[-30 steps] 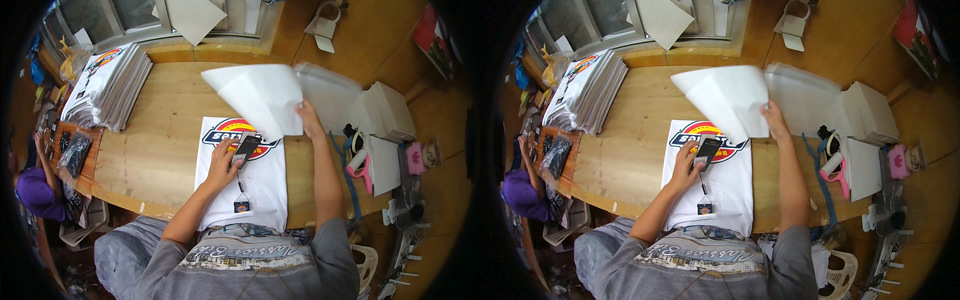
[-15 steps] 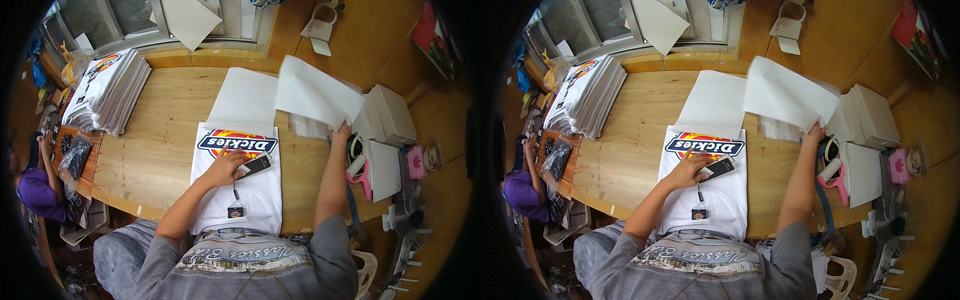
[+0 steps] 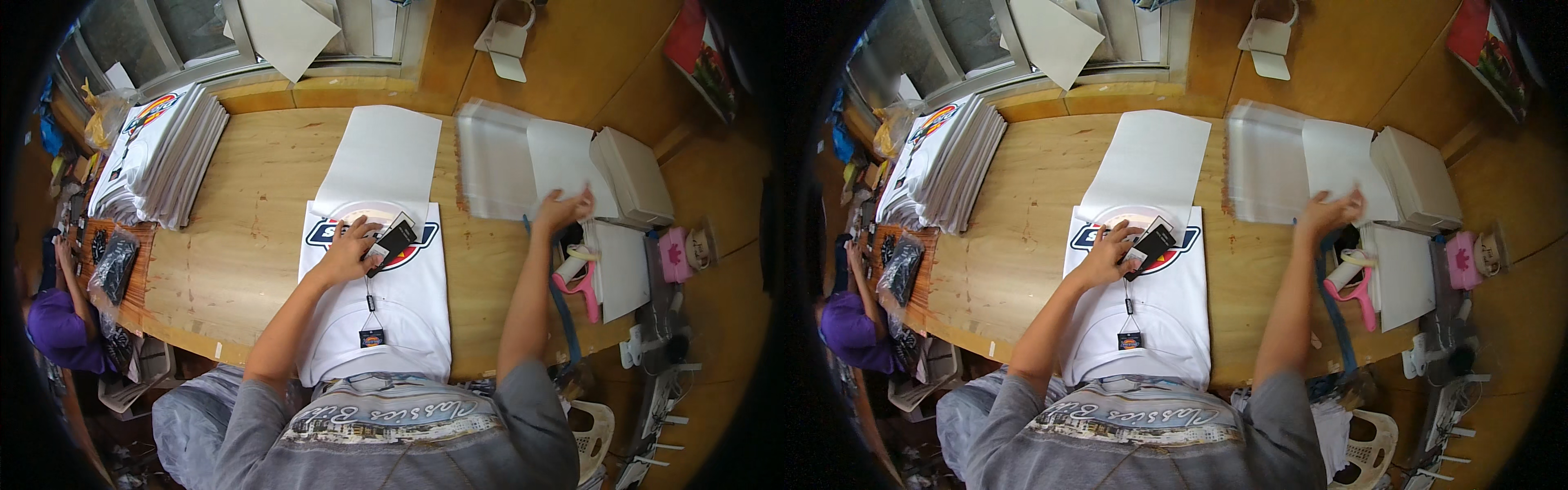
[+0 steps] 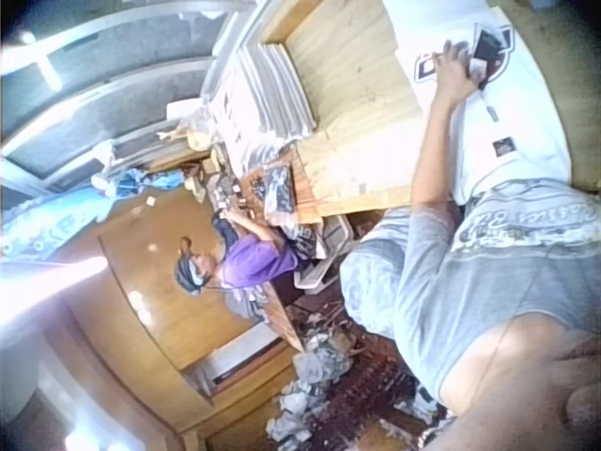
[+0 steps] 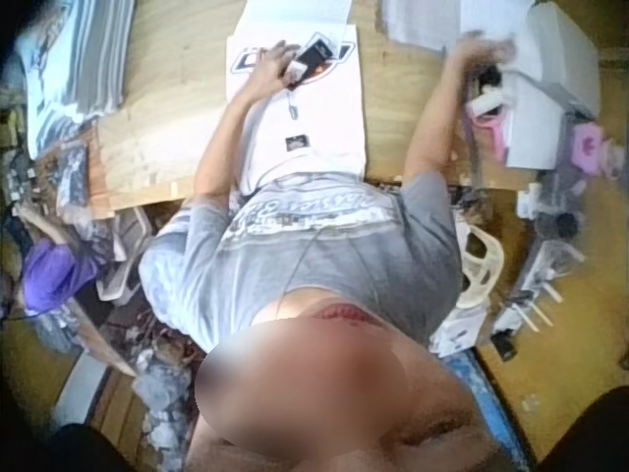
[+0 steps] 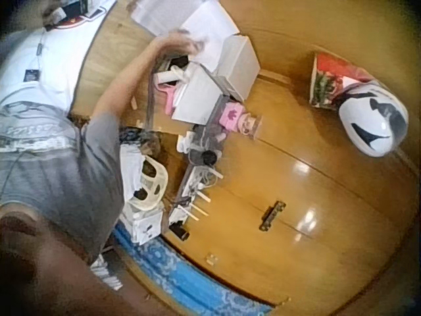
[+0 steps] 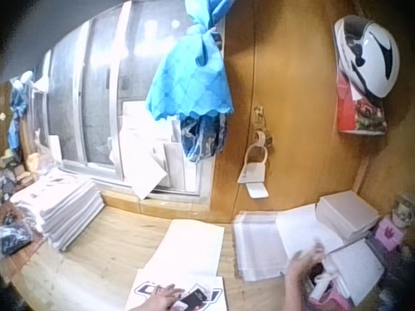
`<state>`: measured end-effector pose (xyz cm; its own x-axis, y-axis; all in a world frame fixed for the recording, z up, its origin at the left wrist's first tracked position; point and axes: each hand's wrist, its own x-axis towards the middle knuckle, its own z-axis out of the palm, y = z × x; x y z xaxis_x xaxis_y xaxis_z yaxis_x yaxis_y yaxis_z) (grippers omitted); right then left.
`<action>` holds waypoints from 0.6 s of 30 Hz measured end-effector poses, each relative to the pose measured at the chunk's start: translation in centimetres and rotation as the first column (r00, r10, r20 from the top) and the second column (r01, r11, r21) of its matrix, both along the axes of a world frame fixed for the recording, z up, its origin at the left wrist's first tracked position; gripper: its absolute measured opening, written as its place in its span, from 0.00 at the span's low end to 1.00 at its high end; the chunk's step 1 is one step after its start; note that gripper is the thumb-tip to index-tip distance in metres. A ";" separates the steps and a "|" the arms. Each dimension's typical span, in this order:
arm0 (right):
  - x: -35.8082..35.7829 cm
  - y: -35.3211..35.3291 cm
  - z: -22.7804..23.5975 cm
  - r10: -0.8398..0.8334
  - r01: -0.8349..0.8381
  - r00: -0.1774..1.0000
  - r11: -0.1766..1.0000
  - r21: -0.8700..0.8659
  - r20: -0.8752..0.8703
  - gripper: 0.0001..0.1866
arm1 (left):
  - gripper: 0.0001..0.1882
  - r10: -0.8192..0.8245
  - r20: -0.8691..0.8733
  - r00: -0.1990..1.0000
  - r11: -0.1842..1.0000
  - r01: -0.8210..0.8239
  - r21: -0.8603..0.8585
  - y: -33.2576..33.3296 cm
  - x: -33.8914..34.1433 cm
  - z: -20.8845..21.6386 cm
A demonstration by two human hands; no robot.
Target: The person folds white t-shirts on a wooden table using a cardboard template to ensure consistent sizing. They attach tags to the folded shirts, place them into clear plastic bags, and stack the packaged items on a nearby chair.
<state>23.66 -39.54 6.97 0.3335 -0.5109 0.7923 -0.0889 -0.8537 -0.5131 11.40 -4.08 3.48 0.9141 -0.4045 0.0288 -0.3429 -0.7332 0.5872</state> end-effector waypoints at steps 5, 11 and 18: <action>-4.9 12.8 -3.7 0.931 -0.341 0.272 0.330 0.880 -0.243 0.29 | 0.12 0.021 0.031 0.999 0.999 -0.020 -0.047 -0.6 -0.9 -0.7; -2.8 16.5 -7.3 0.737 -0.510 0.427 0.675 0.534 -0.523 0.32 | 0.15 0.050 0.046 0.998 0.992 -0.044 -0.115 -0.9 -1.5 -0.9; -4.7 15.2 -8.0 0.972 -0.537 0.221 0.194 0.821 -0.085 0.31 | 0.20 0.270 0.007 0.963 0.847 -0.234 -0.478 -1.8 -3.7 2.2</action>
